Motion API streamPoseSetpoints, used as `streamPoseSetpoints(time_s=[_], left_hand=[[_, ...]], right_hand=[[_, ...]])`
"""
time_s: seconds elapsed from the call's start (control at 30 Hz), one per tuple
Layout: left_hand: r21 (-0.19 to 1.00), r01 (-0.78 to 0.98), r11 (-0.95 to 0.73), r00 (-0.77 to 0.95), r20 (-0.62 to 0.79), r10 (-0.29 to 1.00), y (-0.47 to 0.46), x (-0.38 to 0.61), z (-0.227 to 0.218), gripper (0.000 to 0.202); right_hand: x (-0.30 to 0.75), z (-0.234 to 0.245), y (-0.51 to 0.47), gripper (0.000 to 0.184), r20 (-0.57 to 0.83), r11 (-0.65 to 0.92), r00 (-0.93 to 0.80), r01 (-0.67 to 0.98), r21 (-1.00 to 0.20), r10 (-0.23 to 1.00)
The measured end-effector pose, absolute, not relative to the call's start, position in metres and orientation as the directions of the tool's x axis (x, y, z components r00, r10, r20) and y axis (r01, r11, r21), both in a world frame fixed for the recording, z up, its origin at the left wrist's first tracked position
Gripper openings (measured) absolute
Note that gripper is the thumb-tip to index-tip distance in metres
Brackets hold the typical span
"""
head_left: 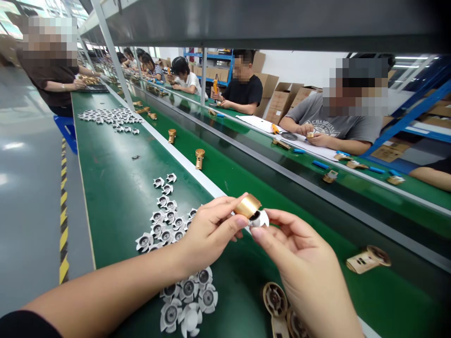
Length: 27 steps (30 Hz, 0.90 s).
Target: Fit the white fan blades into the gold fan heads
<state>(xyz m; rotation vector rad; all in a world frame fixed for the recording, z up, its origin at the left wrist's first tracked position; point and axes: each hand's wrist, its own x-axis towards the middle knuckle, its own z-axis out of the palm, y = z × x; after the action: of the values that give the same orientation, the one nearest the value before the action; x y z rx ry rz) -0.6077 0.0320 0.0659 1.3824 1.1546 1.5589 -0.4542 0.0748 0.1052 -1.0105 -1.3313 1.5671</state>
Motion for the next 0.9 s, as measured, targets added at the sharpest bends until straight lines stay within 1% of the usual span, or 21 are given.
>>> streamPoseSetpoints(time_s=[0.1,0.2,0.3,0.4,0.47,0.5,0.57,0.63,0.7,0.77,0.8,0.83,0.9], left_hand=[[0.937,0.011,-0.35,-0.131,0.348,0.928,0.032,-0.609,0.065,0.025],[0.918,0.035,-0.395,-0.114,0.396,0.911,0.032,-0.61,0.066,0.024],[0.894,0.118,-0.433,-0.093,0.444,0.891,0.031,-0.612,0.068,0.026],[0.85,0.241,-0.469,-0.075,0.498,0.864,0.03,-0.613,0.07,0.027],[0.801,0.322,-0.504,-0.065,0.55,0.833,0.03,-0.615,0.07,0.025],[0.775,0.355,-0.522,-0.058,0.576,0.816,0.031,-0.616,0.069,0.023],[0.731,0.396,-0.555,-0.04,0.618,0.785,0.032,-0.616,0.066,0.024],[0.702,0.407,-0.585,-0.022,0.648,0.762,0.032,-0.616,0.062,0.03],[0.704,0.399,-0.588,-0.014,0.645,0.764,0.033,-0.615,0.06,0.031],[0.735,0.371,-0.567,-0.021,0.617,0.786,0.031,-0.613,0.059,0.03],[0.752,0.359,-0.553,-0.03,0.602,0.798,0.03,-0.612,0.058,0.031],[0.761,0.352,-0.545,-0.035,0.592,0.805,0.03,-0.611,0.058,0.033],[0.758,0.366,-0.539,-0.033,0.59,0.807,0.029,-0.611,0.057,0.033]], right_hand=[[-0.455,0.108,0.072,0.036,-0.016,-0.039,-0.303,-0.069,-0.997,0.953],[-0.452,0.11,0.07,0.034,0.002,-0.009,-0.295,-0.035,-0.999,0.956],[-0.447,0.108,0.066,0.028,0.064,0.085,-0.273,0.068,-0.994,0.96],[-0.444,0.104,0.062,0.023,0.223,0.271,-0.226,0.205,-0.941,0.948],[-0.442,0.104,0.063,0.023,0.266,0.317,-0.223,0.242,-0.917,0.938],[-0.442,0.104,0.064,0.024,0.24,0.294,-0.233,0.232,-0.927,0.942],[-0.442,0.107,0.067,0.027,0.133,0.184,-0.263,0.181,-0.966,0.956],[-0.443,0.109,0.068,0.031,0.064,0.107,-0.27,0.146,-0.984,0.961],[-0.444,0.109,0.066,0.032,0.11,0.151,-0.234,0.166,-0.975,0.966],[-0.445,0.108,0.064,0.03,0.176,0.212,-0.194,0.18,-0.961,0.965],[-0.446,0.107,0.063,0.031,0.171,0.202,-0.186,0.163,-0.966,0.968],[-0.446,0.106,0.063,0.034,0.13,0.155,-0.186,0.128,-0.98,0.974],[-0.446,0.104,0.067,0.046,-0.018,-0.01,-0.218,0.034,-0.999,0.976]])
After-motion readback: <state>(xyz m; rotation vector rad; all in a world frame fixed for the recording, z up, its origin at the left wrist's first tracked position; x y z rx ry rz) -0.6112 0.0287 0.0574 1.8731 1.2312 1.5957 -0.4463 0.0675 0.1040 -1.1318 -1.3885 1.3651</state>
